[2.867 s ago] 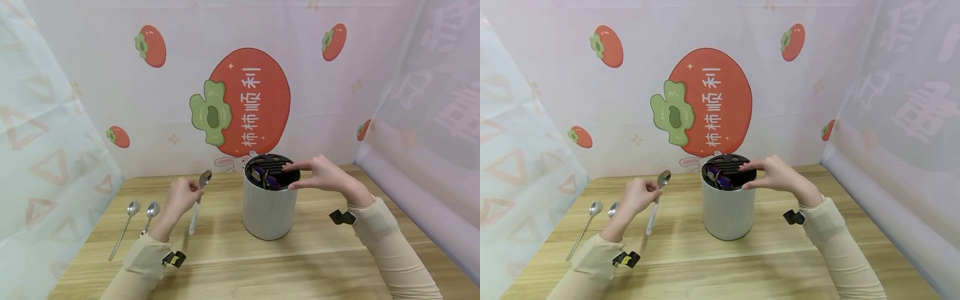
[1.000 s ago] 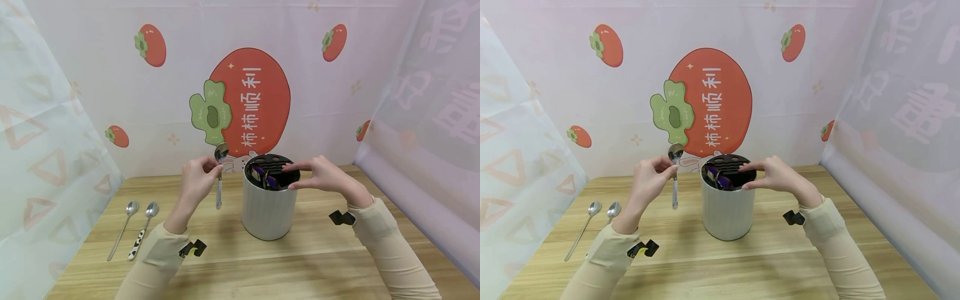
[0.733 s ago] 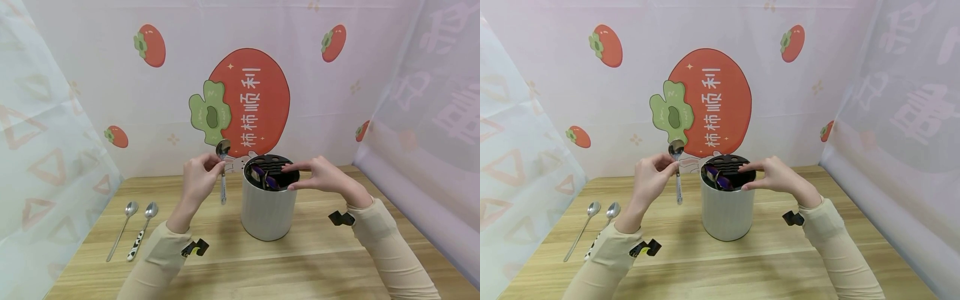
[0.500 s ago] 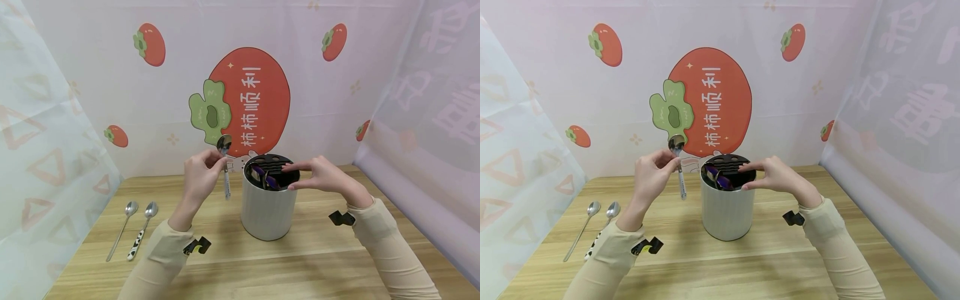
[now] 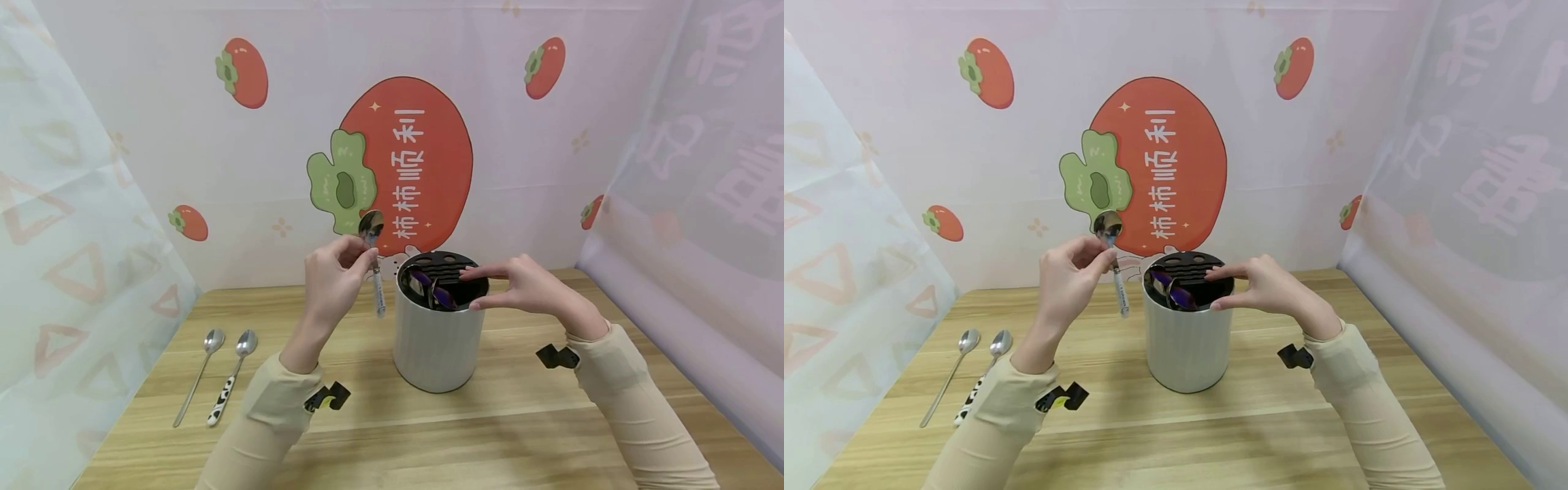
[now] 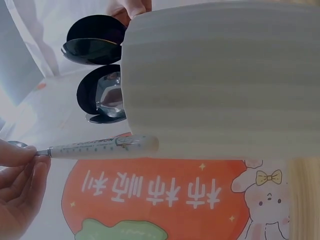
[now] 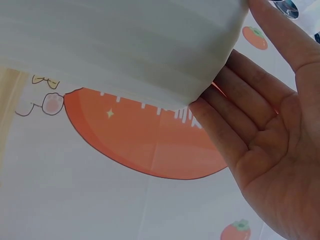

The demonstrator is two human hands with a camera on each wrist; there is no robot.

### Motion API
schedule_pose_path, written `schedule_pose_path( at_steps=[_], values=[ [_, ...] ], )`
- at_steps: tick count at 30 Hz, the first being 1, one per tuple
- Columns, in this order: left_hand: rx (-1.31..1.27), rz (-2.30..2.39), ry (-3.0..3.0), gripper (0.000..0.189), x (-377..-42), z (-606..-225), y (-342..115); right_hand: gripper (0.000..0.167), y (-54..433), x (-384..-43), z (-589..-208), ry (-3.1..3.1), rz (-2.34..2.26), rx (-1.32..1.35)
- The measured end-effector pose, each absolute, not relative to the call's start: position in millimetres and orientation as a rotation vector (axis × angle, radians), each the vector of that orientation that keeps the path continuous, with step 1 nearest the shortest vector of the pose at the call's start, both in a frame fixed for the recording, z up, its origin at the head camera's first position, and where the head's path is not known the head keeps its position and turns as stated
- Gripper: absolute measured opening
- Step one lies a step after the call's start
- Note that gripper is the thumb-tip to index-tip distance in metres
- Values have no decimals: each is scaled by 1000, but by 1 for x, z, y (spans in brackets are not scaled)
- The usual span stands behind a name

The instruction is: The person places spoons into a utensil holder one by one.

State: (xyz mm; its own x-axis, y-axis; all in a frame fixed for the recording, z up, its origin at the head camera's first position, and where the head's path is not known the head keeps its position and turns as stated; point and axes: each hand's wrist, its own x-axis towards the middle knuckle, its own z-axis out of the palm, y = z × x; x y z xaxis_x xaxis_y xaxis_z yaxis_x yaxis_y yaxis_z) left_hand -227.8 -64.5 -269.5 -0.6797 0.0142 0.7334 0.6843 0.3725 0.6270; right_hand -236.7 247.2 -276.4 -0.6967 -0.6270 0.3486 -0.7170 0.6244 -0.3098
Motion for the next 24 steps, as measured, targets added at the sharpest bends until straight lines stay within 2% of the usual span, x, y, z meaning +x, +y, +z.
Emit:
schedule_pose_path(
  at_steps=[24],
  values=[
    [-664,-1435,-1762,9,-230,-258,-52,49,247,-235,-277,-2629,637,1111]
  ],
)
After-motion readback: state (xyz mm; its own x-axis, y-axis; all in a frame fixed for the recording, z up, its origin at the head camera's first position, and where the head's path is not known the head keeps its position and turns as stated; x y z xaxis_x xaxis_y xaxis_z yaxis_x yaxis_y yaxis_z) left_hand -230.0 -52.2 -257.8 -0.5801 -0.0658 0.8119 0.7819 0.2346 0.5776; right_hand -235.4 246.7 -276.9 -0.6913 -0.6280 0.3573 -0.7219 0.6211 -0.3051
